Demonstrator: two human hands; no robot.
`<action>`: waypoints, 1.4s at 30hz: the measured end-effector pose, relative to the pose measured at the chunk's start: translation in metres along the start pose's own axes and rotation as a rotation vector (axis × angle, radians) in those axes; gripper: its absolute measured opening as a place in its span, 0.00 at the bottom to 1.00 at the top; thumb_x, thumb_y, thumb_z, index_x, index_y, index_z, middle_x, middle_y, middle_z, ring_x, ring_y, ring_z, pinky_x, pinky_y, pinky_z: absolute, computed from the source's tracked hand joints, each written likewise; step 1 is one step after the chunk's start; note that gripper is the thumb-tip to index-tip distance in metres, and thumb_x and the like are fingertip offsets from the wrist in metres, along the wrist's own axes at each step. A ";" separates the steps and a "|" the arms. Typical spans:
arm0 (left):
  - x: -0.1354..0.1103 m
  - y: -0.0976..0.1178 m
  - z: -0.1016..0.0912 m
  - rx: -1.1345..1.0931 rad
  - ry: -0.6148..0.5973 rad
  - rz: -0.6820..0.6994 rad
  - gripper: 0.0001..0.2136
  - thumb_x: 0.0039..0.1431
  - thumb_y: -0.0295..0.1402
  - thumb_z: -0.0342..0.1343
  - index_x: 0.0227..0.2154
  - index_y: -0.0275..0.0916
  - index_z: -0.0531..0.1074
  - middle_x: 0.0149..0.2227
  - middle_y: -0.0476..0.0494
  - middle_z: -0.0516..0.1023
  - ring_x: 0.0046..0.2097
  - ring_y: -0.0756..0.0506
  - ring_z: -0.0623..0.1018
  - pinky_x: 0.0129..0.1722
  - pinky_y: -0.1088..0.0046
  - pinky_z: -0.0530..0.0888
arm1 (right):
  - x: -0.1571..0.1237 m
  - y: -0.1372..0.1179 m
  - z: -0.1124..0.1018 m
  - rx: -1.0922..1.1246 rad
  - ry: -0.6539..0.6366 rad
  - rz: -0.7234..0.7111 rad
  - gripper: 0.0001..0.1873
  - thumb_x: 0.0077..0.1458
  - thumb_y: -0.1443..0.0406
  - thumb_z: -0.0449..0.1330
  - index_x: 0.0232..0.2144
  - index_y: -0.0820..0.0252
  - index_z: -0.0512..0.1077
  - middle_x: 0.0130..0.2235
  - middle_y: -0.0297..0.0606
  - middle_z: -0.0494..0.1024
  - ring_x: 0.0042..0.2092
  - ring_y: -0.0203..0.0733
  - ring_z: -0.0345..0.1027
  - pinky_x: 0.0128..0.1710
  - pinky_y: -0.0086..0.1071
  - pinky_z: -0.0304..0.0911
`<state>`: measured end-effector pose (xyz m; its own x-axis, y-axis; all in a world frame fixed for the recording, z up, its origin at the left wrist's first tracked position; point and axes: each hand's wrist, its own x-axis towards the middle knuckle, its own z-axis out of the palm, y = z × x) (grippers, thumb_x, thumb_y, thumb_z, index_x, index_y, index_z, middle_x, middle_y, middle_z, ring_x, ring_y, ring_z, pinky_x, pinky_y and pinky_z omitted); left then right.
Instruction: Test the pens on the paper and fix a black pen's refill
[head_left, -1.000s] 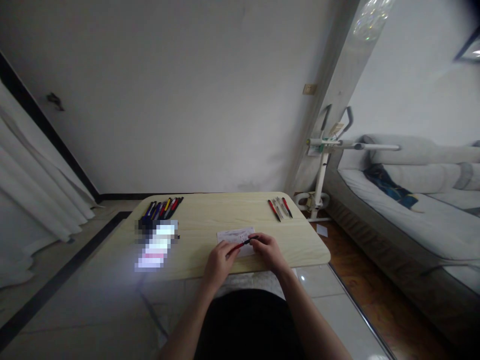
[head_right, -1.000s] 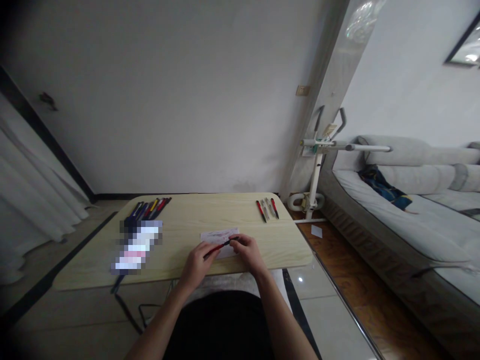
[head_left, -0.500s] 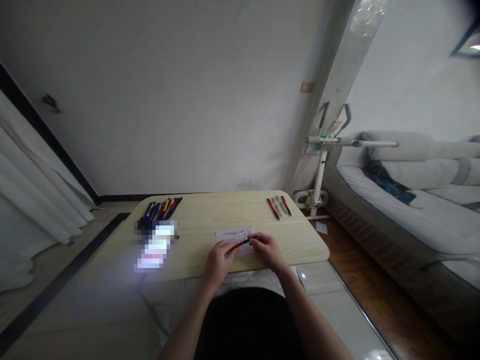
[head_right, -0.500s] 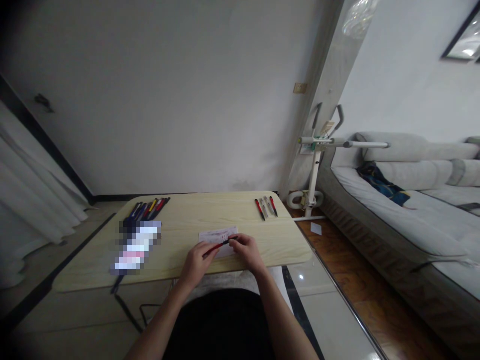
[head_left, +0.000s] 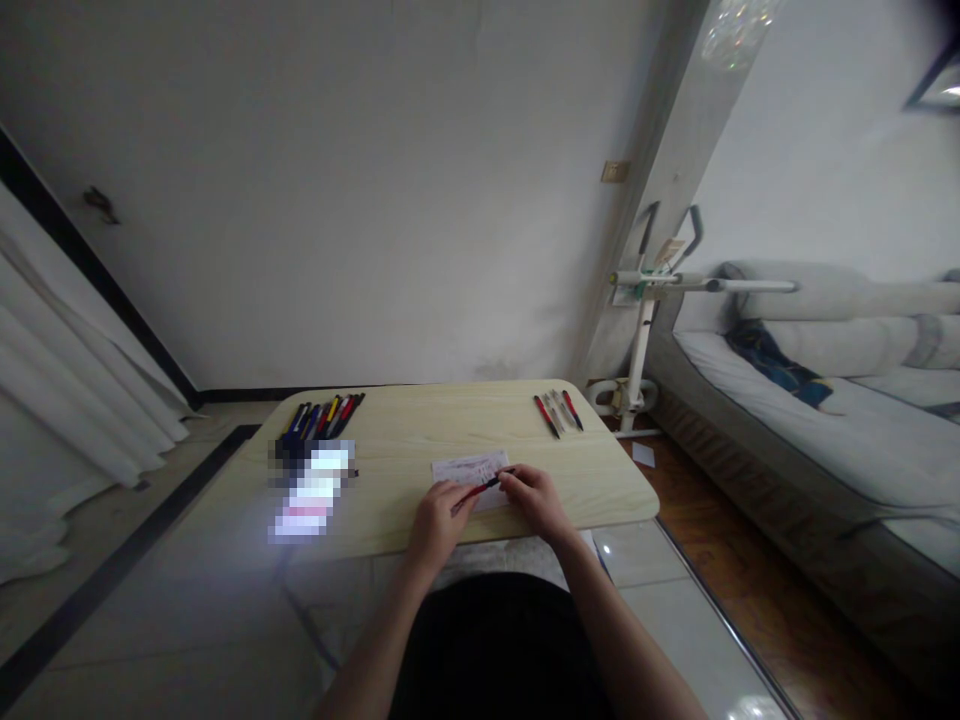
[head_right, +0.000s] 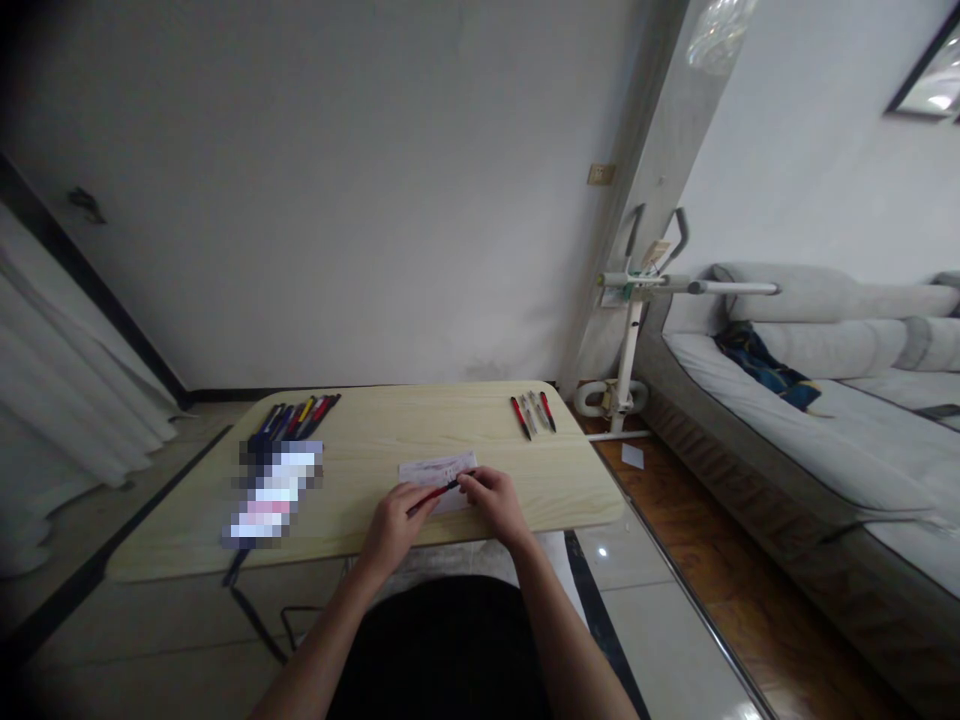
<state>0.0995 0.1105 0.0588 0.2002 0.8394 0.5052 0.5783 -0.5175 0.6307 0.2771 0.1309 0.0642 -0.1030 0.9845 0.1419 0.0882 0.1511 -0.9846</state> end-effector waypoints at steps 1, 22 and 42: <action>0.000 0.000 0.000 -0.002 0.000 -0.001 0.10 0.56 0.33 0.49 0.37 0.41 0.73 0.34 0.43 0.74 0.38 0.47 0.72 0.40 0.69 0.70 | 0.000 -0.001 0.000 -0.006 0.005 -0.004 0.15 0.46 0.56 0.57 0.23 0.63 0.71 0.18 0.31 0.66 0.22 0.32 0.57 0.22 0.27 0.51; 0.000 -0.001 0.000 -0.006 0.000 -0.007 0.09 0.55 0.32 0.51 0.37 0.43 0.73 0.34 0.44 0.75 0.38 0.47 0.72 0.40 0.69 0.69 | 0.000 -0.001 0.009 -0.040 0.083 -0.036 0.14 0.46 0.55 0.57 0.21 0.61 0.67 0.18 0.30 0.67 0.22 0.32 0.58 0.22 0.27 0.52; 0.001 0.003 -0.002 -0.022 0.033 -0.001 0.09 0.55 0.33 0.50 0.36 0.41 0.73 0.35 0.43 0.76 0.37 0.47 0.73 0.39 0.69 0.71 | 0.002 0.004 0.006 0.132 0.122 0.006 0.15 0.44 0.54 0.58 0.22 0.61 0.67 0.19 0.30 0.66 0.21 0.31 0.56 0.21 0.26 0.52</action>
<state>0.1001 0.1099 0.0623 0.1736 0.8343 0.5233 0.5611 -0.5205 0.6436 0.2716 0.1330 0.0595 0.0190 0.9901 0.1393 -0.0431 0.1401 -0.9892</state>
